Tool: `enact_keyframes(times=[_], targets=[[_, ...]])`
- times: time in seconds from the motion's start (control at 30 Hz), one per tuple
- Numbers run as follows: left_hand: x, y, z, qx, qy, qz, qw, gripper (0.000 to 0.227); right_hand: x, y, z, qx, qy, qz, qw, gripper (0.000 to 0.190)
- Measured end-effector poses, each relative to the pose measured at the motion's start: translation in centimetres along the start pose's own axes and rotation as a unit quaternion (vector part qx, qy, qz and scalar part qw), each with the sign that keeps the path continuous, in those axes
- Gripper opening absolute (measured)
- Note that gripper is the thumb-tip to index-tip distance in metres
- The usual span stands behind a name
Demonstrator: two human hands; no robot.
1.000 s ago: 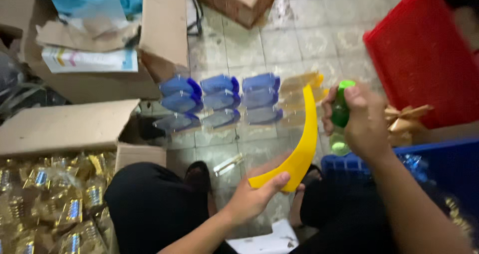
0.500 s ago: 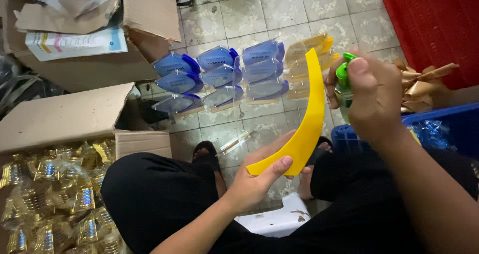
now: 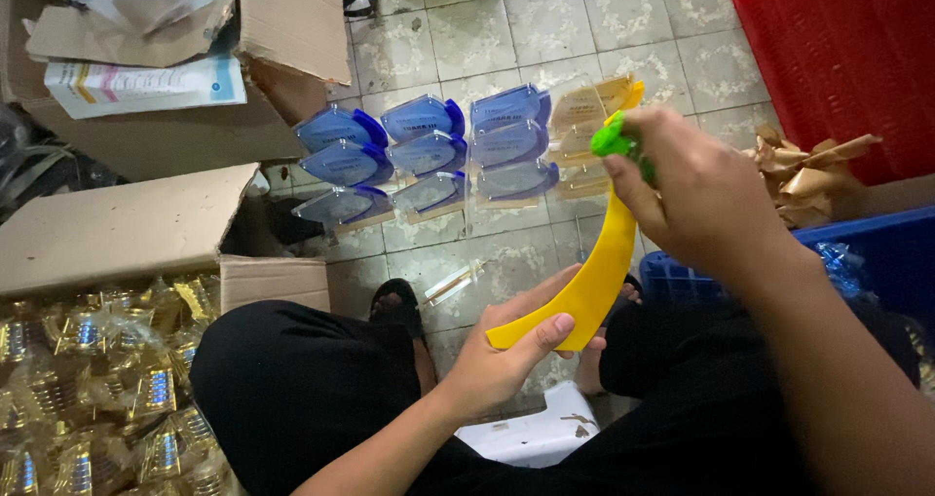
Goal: The person assembles plastic souvenir pieces by peeling protective paper from clear panels and wiping them with a cloth.
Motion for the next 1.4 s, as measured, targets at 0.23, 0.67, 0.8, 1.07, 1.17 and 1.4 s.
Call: enact_keyframes(times=[0.23, 0.67, 0.8, 1.07, 1.17, 1.4], targets=[[-0.1, 0.2, 1.2, -0.052, -0.009, 0.0, 0.999, 0.064, 0.3, -0.2, 1.4, 0.19, 0.252, -0.099, 0.944, 0.036], [0.1, -0.4, 1.2, 0.033, 0.011, 0.046, 0.998, 0.067, 0.4, -0.2, 1.9, 0.271, 0.312, -0.14, 0.9, 0.035], [0.3, -0.6, 0.5, 0.011, 0.031, 0.038, 0.999, 0.068, 0.5, -0.1, 2.2, 0.263, 0.322, -0.152, 0.897, 0.037], [0.2, -0.5, 1.4, 0.049, 0.018, 0.046, 0.998, 0.065, 0.6, -0.1, 2.4, 0.292, 0.325, -0.139, 0.889, 0.04], [0.4, -0.5, 0.8, 0.021, 0.041, 0.034, 0.998, 0.069, 0.6, 0.1, 2.7, 0.281, 0.335, -0.156, 0.886, 0.038], [0.3, -0.7, 1.4, 0.068, 0.019, 0.066, 0.995, 0.067, 0.6, 0.1, 2.8, 0.318, 0.353, -0.149, 0.867, 0.049]])
Point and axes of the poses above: each hand's wrist, its own x-axis away from the middle knuckle, its own y-axis out of the back of the hand, z = x × y, the point moved 5 cm from there along -x, towards the middle knuckle, and after that the axes turned 13 degrees about -z, right-handed, at the moved point
